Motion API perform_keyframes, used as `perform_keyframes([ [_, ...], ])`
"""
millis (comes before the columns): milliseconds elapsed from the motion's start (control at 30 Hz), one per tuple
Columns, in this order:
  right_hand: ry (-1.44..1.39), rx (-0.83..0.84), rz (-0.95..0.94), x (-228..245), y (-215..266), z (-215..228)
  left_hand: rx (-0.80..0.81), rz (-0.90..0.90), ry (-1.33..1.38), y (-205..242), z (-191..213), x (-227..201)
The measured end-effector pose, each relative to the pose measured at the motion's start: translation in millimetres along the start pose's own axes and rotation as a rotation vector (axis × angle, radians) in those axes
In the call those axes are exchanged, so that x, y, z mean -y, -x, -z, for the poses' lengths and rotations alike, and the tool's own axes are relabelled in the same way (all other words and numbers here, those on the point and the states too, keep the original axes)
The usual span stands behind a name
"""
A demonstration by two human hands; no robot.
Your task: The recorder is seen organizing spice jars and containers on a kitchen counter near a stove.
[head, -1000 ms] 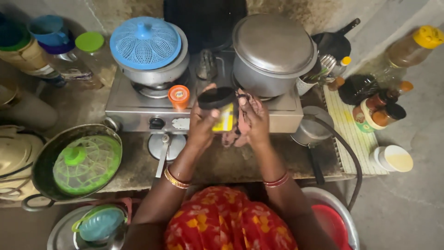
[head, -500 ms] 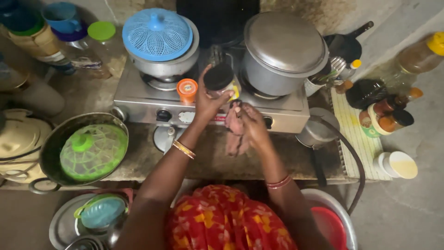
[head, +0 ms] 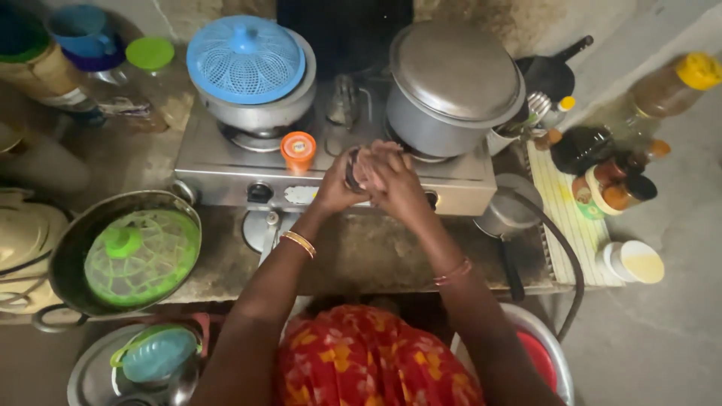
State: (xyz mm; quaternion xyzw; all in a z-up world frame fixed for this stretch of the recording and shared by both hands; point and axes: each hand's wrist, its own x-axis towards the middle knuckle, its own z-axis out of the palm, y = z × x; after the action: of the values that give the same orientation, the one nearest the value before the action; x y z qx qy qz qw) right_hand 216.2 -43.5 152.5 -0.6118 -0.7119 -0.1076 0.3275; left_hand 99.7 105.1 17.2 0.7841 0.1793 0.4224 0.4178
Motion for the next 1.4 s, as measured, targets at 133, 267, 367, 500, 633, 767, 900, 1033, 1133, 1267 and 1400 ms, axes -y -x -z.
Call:
perform_keyframes([
  [133, 0.010, 0.108, 0.065, -8.5, 7.0, -10.1, 0.061, -0.078, 0.048, -1.0, -0.3, -29.7],
  [267, -0.003, 0.058, 0.057, -10.7, -9.5, -10.5, 0.078, -0.114, 0.164, -3.0, 0.5, -25.5],
  [367, 0.105, -0.044, -0.023, -7.3, -9.6, -6.0, 0.052, -0.097, -0.047, -9.0, 4.7, -36.4],
  [500, 0.199, -0.144, -0.054, 4.6, -7.3, -4.4, 0.052, -0.049, 0.000, -12.0, 0.9, -33.8],
  [633, 0.133, -0.040, -0.039, 8.7, -10.6, 3.8, 0.063, -0.085, -0.106, -9.2, 2.0, -26.9],
  [767, 0.171, 0.191, 0.070, 0.2, -8.3, 23.0, 0.096, -0.011, -0.001, -12.4, 4.0, -31.4],
  [900, 0.212, 0.204, 0.079, 3.0, -21.0, 24.7, 0.064, -0.045, -0.122, -10.5, -1.4, -25.8],
  [1033, 0.279, 0.122, -0.009, -0.6, -29.9, 16.8, 0.045, -0.081, -0.038, -12.3, 2.7, -34.4],
  [1133, 0.272, 0.017, 0.013, -4.7, -29.3, 13.0, 0.060, -0.027, -0.047, -18.4, 3.1, -33.1],
  [1267, 0.193, 0.191, 0.082, -9.4, -16.1, 28.1, 0.063, 0.021, -0.075, -10.4, 2.2, -28.1],
  [1400, 0.317, 0.231, 0.010, -22.8, -18.4, 38.7, 0.026, -0.007, -0.089, -16.5, 3.6, -33.0],
])
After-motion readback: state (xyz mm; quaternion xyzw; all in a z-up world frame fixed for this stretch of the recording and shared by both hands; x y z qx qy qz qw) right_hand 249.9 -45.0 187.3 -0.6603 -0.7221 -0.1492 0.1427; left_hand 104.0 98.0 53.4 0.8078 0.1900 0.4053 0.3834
